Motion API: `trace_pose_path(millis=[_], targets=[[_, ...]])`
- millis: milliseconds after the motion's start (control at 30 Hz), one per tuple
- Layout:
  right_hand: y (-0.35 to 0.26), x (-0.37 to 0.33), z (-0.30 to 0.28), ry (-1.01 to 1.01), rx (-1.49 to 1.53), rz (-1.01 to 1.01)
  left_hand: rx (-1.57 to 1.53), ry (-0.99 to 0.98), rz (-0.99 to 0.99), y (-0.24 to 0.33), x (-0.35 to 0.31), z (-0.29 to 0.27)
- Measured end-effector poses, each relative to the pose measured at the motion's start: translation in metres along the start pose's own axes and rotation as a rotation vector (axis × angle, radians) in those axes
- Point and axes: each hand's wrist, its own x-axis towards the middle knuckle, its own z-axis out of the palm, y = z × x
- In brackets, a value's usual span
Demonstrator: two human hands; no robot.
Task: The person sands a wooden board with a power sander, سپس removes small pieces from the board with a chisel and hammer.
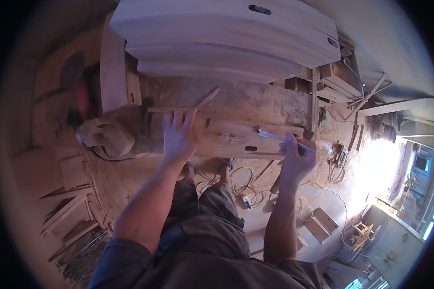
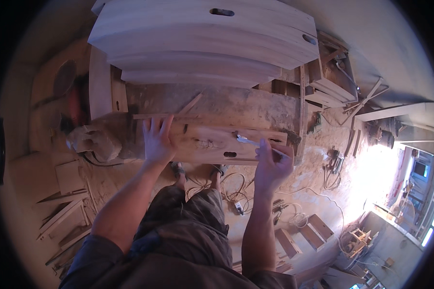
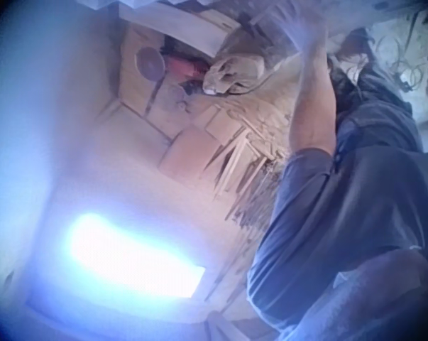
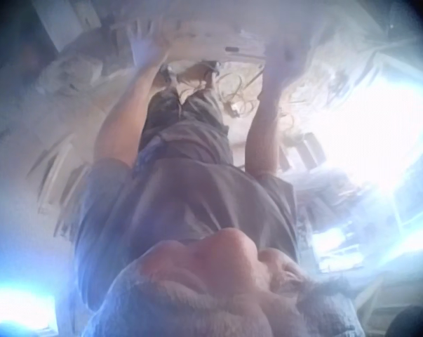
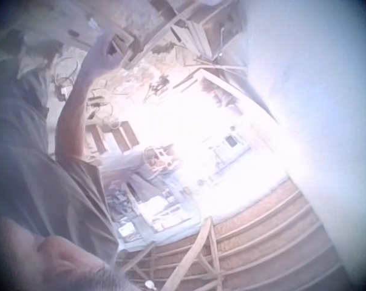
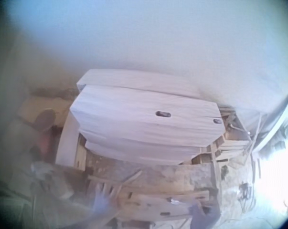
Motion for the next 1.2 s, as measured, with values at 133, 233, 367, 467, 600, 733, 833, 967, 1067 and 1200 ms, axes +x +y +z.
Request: trace_pose_path(millis=[133,233,367,467,600,733,833,967,1067,1200], targets=[[0.001,-0.017,0.003,0.049,-0.014,-0.042,0.005,-0.022,-0.012,0.002,0.001,-0.002],[0.004,-0.024,0.003,0.057,0.078,-0.175,-0.030,-0.063,-0.051,0.004,0.001,-0.004],[0.004,-0.019,0.012,0.049,0.131,-0.108,-0.006,-0.004,-0.019,0.001,0.000,-0.003],[0.027,-0.006,0.011,0.095,0.329,0.025,-0.001,0.010,-0.005,0.003,0.004,-0.004],[0.048,0.004,-0.008,0.245,0.420,-0.008,-0.057,-0.016,-0.033,0.001,0.001,-0.003],[0.039,-0.002,-0.010,0.215,0.374,-0.008,0.023,0.025,0.013,-0.002,0.001,0.000],[0.031,-0.014,0.009,0.130,0.320,-0.067,0.014,0.011,0.014,-0.002,0.000,0.000],[0.030,-0.010,0.012,0.147,0.290,-0.056,-0.055,-0.008,-0.025,0.000,0.000,-0.002],[0.035,-0.007,0.000,0.159,0.288,-0.050,-0.044,-0.006,-0.026,-0.002,0.000,-0.005],[0.056,-0.005,-0.018,0.175,0.176,-0.213,-0.031,-0.013,-0.001,-0.001,-0.001,-0.004]])
